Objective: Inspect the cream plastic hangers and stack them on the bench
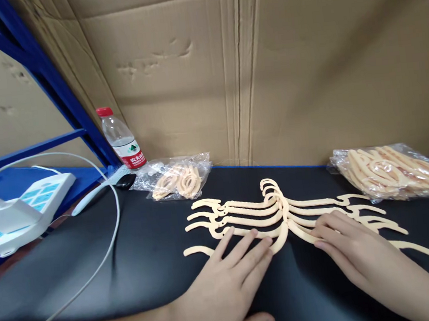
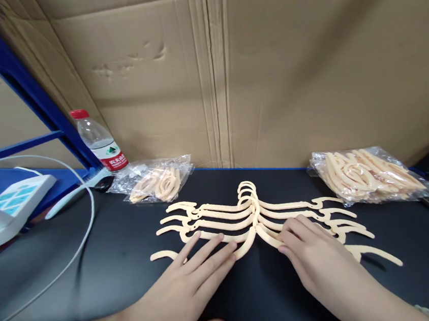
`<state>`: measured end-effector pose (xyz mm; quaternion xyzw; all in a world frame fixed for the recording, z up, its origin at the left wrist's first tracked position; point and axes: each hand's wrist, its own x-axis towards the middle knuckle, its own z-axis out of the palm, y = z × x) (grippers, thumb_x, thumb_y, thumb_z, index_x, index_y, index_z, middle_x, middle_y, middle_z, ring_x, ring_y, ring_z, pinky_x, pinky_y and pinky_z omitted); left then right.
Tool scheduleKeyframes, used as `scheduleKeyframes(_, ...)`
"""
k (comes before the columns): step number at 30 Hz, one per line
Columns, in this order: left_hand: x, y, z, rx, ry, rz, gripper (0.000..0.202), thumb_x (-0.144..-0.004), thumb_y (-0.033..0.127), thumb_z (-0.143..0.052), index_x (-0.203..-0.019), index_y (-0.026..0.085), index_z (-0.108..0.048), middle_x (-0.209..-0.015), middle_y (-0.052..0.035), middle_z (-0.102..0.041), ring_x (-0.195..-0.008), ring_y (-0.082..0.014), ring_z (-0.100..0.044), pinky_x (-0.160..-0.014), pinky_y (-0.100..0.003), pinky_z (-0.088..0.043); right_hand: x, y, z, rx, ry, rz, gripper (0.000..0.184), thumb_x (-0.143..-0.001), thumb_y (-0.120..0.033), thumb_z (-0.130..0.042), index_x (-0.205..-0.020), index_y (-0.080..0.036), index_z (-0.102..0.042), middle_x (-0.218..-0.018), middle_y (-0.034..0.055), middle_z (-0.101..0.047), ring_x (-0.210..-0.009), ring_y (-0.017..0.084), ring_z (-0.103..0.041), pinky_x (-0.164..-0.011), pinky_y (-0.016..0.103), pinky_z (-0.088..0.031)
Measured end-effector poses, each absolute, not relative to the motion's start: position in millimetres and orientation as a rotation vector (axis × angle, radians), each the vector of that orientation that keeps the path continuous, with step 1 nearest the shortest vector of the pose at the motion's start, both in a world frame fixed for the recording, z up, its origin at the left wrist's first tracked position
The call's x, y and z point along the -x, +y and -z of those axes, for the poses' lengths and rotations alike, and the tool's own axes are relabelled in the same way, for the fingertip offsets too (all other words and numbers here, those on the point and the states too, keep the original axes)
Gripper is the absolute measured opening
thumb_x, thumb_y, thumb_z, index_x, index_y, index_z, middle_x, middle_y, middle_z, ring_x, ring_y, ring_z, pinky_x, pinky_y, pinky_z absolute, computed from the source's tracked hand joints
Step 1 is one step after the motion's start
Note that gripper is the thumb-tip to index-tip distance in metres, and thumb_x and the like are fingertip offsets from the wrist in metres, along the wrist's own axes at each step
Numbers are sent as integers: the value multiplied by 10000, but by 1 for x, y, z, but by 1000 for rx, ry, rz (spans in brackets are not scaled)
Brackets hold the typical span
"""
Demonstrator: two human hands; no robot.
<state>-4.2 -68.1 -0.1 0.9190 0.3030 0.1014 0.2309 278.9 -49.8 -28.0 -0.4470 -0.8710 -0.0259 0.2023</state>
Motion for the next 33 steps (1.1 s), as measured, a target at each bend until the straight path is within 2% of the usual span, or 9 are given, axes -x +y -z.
scheduleKeyframes(4,9,-66,12,-2626,925,-209,726,-888,234,-569,-1522,168,-220,-1565,-108,-243,-1442,-387,-170,-1146,-643,-42,-279,-48,34,1336,-2432,120,280,-974,-202,-349,-861,-195,-605,-893,93,-611,-811,243,-592,-692,404,-523)
scheduleKeyframes(7,13,-59,19,-2677,1011,-274,736,-917,277,-535,-1538,200,-148,-1580,-110,-199,-1445,-382,-160,-1151,-633,-60,-278,-45,37,1380,-2425,124,272,-983,-219,-355,-1082,-182,-606,-1073,126,-636,-983,266,-606,-817,450,-531)
scheduleKeyframes(10,15,-49,25,-2712,1087,-279,729,-925,283,-511,-1541,234,-125,-1591,-107,-161,-1452,-378,-124,-1150,-628,-65,-280,-39,44,1431,-2428,229,492,-989,-379,-385,-1389,-97,-438,-1398,200,-499,-1297,338,-456,-999,548,-454)
scheduleKeyframes(12,15,-41,29,-2734,1092,-249,717,-932,294,-490,-1541,248,-116,-1597,-105,-131,-1458,-369,-92,-1148,-627,-59,-282,-33,50,1482,-2463,258,644,-985,-476,-364,-1462,-44,-336,-1493,217,-382,-1385,351,-345,-1058,575,-398)
scheduleKeyframes(16,14,-25,32,-2774,1075,-210,694,-956,338,-441,-1543,223,-88,-1599,-123,-100,-1466,-343,-64,-1151,-607,-54,-282,-17,57,1580,-2511,170,669,-1002,-516,-255,-1481,-54,-324,-1520,187,-320,-1407,314,-309,-1103,562,-345)
scheduleKeyframes(19,13,-12,30,-2807,1090,-182,640,-978,359,-390,-1539,202,-126,-1596,-133,-111,-1470,-319,-63,-1156,-591,-53,-279,-5,54,1608,-2500,143,697,-1000,-535,-226,-1475,-35,-332,-1523,194,-299,-1415,310,-284,-1123,541,-319)
scheduleKeyframes(25,12,9,26,-2845,1098,-173,596,-985,379,-370,-1520,164,-221,-1581,-155,-168,-1469,-304,-92,-1158,-583,-56,-272,13,47,1618,-2470,154,693,-1000,-530,-225,-1469,-37,-352,-1515,207,-319,-1415,306,-286,-1133,508,-306)
scheduleKeyframes(29,12,10,26,-2865,1115,-155,602,-986,383,-358,-1512,117,-235,-1575,-172,-168,-1466,-312,-106,-1157,-583,-94,-270,17,43,1635,-2483,116,696,-1004,-521,-228,-1479,-20,-318,-1532,200,-289,-1429,309,-251,-1146,499,-282)
scheduleKeyframes(33,12,10,28,-2905,1109,-163,614,-984,378,-365,-1519,122,-211,-1572,-168,-177,-1461,-317,-136,-1152,-596,-129,-271,17,43,1631,-2486,141,686,-1004,-511,-244,-1475,-19,-324,-1529,200,-296,-1428,303,-260,-1152,506,-266)
